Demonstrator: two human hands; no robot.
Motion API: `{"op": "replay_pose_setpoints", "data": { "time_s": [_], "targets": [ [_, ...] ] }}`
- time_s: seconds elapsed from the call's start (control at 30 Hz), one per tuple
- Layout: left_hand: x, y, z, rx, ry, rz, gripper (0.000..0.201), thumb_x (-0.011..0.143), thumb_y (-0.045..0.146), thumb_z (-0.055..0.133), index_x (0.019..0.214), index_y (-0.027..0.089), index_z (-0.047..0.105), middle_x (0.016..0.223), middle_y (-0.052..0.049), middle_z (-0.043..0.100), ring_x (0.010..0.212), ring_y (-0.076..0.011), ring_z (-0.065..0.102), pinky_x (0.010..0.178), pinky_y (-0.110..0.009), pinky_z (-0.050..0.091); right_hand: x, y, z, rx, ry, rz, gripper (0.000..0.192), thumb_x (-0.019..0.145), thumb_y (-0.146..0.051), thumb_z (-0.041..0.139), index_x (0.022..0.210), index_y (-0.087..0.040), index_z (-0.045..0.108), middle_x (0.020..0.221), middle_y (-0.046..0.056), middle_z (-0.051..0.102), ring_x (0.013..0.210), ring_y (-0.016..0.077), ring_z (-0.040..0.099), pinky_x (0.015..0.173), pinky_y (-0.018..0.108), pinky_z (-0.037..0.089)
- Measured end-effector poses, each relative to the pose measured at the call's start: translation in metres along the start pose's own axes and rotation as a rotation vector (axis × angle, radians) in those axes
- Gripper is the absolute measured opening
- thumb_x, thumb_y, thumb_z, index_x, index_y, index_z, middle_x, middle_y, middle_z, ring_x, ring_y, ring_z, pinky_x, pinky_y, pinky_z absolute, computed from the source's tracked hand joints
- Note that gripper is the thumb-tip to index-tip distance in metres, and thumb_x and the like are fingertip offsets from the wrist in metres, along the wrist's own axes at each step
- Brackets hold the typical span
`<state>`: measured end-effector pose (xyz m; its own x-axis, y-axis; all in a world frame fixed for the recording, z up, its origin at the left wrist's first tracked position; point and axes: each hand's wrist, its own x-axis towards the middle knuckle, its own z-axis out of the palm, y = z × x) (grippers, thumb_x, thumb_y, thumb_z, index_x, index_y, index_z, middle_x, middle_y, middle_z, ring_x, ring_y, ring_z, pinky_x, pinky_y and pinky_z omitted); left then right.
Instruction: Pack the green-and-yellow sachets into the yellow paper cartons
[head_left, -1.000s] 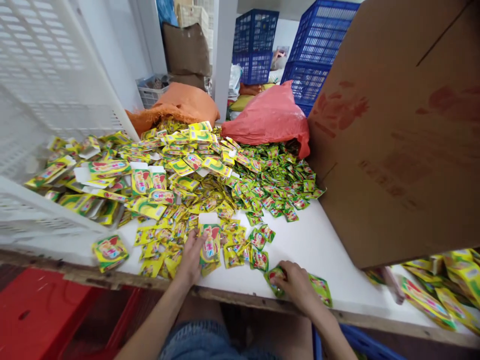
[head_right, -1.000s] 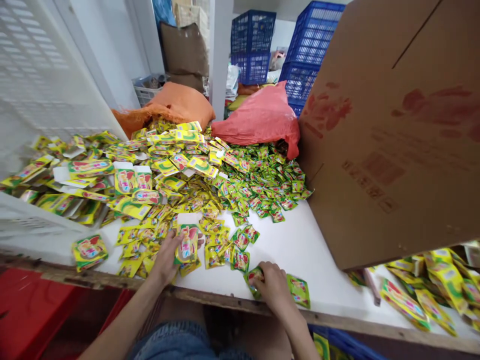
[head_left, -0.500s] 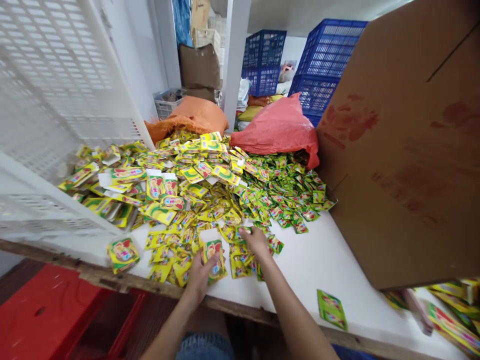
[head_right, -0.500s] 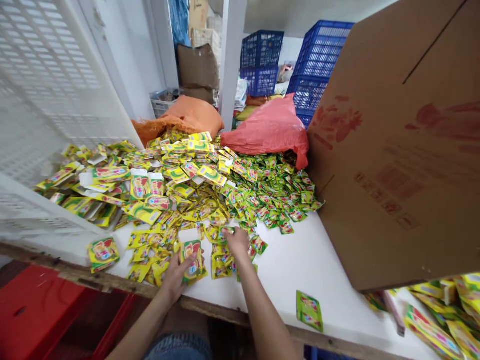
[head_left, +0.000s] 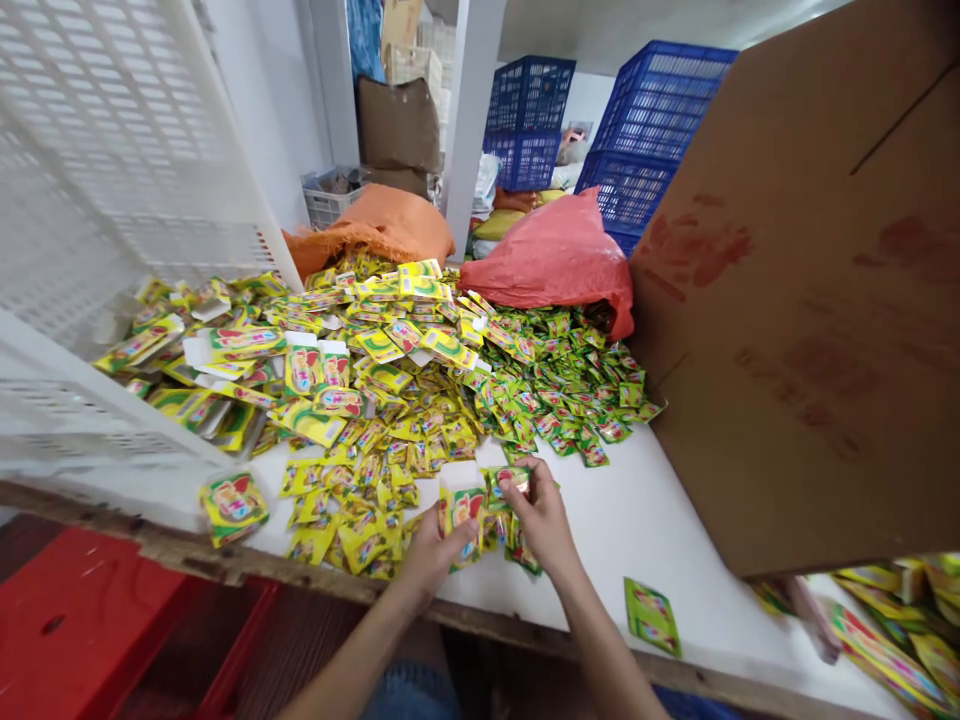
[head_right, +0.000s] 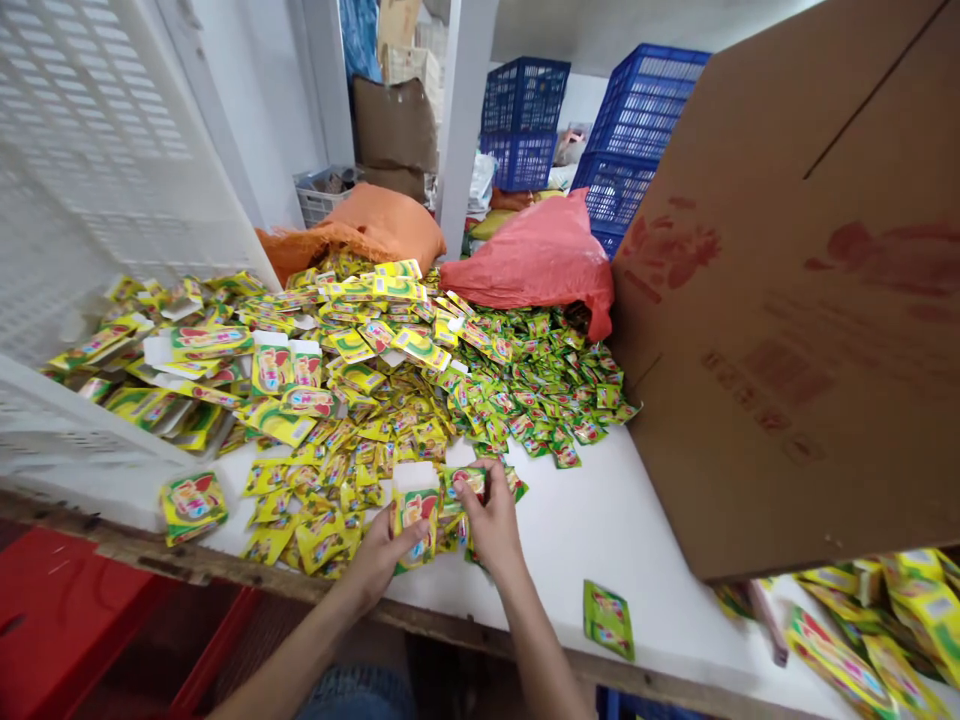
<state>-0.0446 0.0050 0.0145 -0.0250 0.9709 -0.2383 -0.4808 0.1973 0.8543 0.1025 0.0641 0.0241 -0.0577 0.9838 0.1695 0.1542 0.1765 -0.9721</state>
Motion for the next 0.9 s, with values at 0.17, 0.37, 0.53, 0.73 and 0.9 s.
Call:
{"op": "replay_pose_setpoints", "data": {
  "time_s": [0.17,0.37,0.53,0.73,0.9],
  "targets": [
    [-0.004,-0.002,0.009,0.031,-0.045,0.012,0.037,0.063,0.037,0.072,0.09,0.013,0.063,0.079,-0.008,0.07,0.069,-0.0199,0.065,0.066,-0.03,0.05,-0.011,-0.02,0.003,0.121,0.059,0.034,0.044,0.075,-0.04,0.057,0.113,-0.02,0.046,0.101,0.006,0.058,0.086,0.0186,0.055,0.071,0.029,0.047],
    [-0.008,-0.001,0.006,0.233,-0.214,-0.051,0.026,0.063,0.036,0.071,0.069,0.012,0.062,0.057,-0.002,0.063,0.052,-0.0124,0.057,0.052,-0.022,0.043,-0.009,-0.057,-0.008,-0.099,-0.12,-0.16,0.025,0.083,-0.029,0.048,0.107,-0.022,0.049,0.094,0.004,0.056,0.082,0.0166,0.054,0.072,0.028,0.045],
    [-0.012,0.004,0.008,0.275,-0.269,-0.072,0.025,0.064,0.035,0.07,0.067,0.013,0.06,0.056,-0.002,0.061,0.05,-0.0115,0.054,0.051,-0.021,0.041,-0.012,-0.07,-0.011,-0.466,-0.397,-0.363,0.021,0.082,-0.01,0.04,0.095,-0.022,0.052,0.092,0.004,0.055,0.09,0.0184,0.05,0.079,0.031,0.041],
    [-0.013,-0.005,0.007,0.303,-0.306,-0.099,0.026,0.065,0.037,0.067,0.07,0.013,0.059,0.059,-0.001,0.061,0.054,-0.0144,0.056,0.055,-0.024,0.044,-0.021,-0.075,-0.006,-0.65,-0.585,-0.439,0.03,0.076,-0.001,0.045,0.098,-0.02,0.054,0.097,0.006,0.053,0.094,0.0197,0.047,0.08,0.033,0.041],
    [-0.009,-0.011,0.002,0.437,-0.271,0.015,0.037,0.069,0.041,0.064,0.09,0.011,0.061,0.081,-0.003,0.066,0.078,-0.0192,0.057,0.071,-0.027,0.044,-0.024,-0.059,-0.01,-0.528,-0.483,-0.367,0.039,0.082,-0.006,0.044,0.118,-0.02,0.043,0.106,0.007,0.053,0.098,0.0176,0.049,0.082,0.031,0.042]
  ]
}}
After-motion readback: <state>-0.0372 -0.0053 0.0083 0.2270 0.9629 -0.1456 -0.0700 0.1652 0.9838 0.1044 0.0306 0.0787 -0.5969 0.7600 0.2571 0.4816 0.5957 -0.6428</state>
